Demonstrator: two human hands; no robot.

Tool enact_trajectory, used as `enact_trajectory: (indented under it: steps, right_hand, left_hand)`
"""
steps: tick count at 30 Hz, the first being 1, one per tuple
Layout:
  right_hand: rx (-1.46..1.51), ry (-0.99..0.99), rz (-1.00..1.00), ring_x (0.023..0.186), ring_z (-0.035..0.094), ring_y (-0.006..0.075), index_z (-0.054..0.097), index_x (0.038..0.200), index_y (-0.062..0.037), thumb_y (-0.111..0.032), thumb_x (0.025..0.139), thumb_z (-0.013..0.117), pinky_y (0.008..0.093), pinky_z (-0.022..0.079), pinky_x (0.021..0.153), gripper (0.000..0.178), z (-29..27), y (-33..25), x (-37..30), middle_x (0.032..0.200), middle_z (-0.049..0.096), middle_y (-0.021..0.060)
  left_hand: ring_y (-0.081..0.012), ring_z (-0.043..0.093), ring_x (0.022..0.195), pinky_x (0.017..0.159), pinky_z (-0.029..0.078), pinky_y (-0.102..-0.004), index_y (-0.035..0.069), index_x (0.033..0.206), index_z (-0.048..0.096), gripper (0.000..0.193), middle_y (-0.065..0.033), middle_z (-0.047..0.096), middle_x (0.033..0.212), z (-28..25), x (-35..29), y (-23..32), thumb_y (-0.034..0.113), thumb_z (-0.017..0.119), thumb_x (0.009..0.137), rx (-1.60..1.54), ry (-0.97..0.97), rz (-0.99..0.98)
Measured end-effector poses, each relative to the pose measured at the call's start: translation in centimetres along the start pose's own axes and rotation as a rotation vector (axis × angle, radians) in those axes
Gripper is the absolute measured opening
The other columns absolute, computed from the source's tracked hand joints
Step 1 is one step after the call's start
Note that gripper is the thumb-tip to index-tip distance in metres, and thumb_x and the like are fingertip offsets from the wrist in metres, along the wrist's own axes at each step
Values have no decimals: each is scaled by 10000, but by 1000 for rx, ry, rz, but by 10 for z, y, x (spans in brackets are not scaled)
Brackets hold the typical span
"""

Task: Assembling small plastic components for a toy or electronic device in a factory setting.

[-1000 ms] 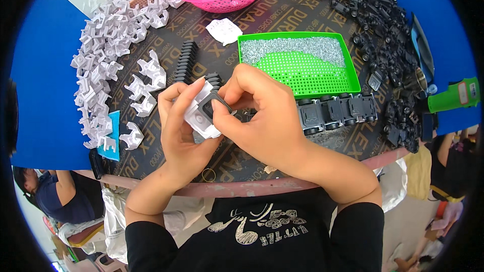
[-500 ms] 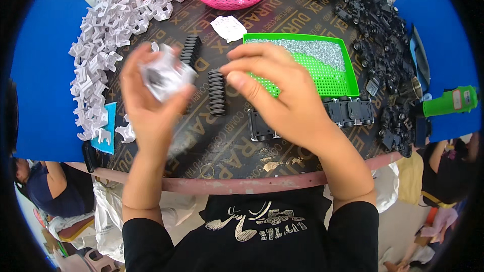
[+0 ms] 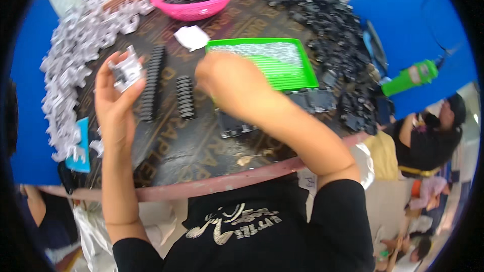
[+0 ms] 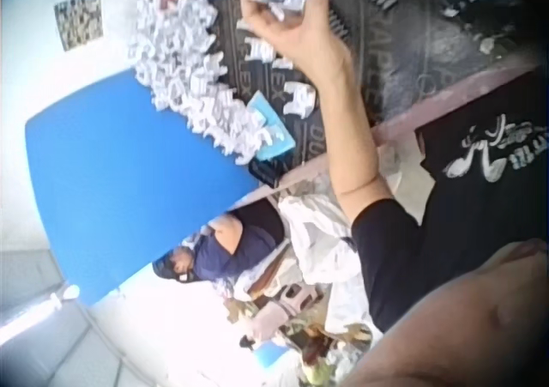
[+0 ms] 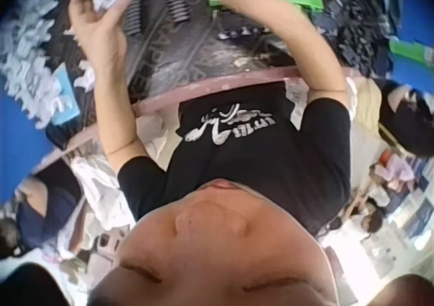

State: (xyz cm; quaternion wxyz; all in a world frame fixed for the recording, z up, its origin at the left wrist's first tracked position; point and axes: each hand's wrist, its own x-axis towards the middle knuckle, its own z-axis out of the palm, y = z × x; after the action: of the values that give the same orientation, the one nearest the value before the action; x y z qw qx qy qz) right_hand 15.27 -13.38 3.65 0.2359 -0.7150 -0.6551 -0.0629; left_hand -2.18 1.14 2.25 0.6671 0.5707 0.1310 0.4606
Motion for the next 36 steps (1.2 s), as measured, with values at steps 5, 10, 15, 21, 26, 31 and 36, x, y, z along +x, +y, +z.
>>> enact_trajectory:
  steps: [5,10,15,21,26,31,36]
  right_hand:
    - [-390,9,692,880,665,328,704,924,-56,-117,764,651,406,524,791,179,-92,143,-13,910,692,166]
    - [64,18,541,829,679,212,701,972,-42,-316,787,738,343,524,785,333,-82,202,8,901,713,103]
    - [46,15,237,925,660,213,668,1076,-52,-312,888,638,331,513,826,322,-26,164,140,995,695,117]
    - [-91,-525,434,985,642,262,562,1272,-85,-550,730,735,387,517,829,734,42,189,236,1123,661,132]
    - [-238,-794,460,1089,612,310,538,1317,-119,-527,737,710,439,506,875,730,84,200,269,1235,619,148]
    - [-468,-498,230,907,675,277,707,1012,-127,-290,652,731,382,531,817,396,107,206,272,1002,701,134]
    - [-283,-125,286,732,676,246,730,847,-134,-287,690,776,358,533,719,224,83,200,262,797,696,95]
  left_hand:
    - [-208,537,1142,978,450,-340,28,1293,442,638,-87,490,1226,14,-3,1,-94,710,727,10,-82,-45]
    - [-183,507,1146,989,447,-332,40,1293,425,653,-76,469,1231,26,-5,-3,-105,712,725,12,-46,-48]
    - [-171,503,1137,962,466,-319,46,1287,421,640,-73,461,1235,19,-4,-9,-123,697,735,58,15,-26]
    - [-175,538,1096,934,481,-314,45,1267,431,610,-80,497,1189,-2,8,-1,-111,696,740,64,114,-40]
    - [-184,555,1077,936,477,-311,39,1266,433,608,-86,514,1170,-20,17,21,-98,702,738,37,150,-84]
    - [-187,556,1089,955,457,-342,40,1263,426,633,-80,522,1161,-19,15,24,-21,754,725,15,-213,-86]
    - [-324,531,1154,970,424,-389,19,1308,352,657,-195,509,1187,12,-13,-17,231,742,822,249,-730,-100]
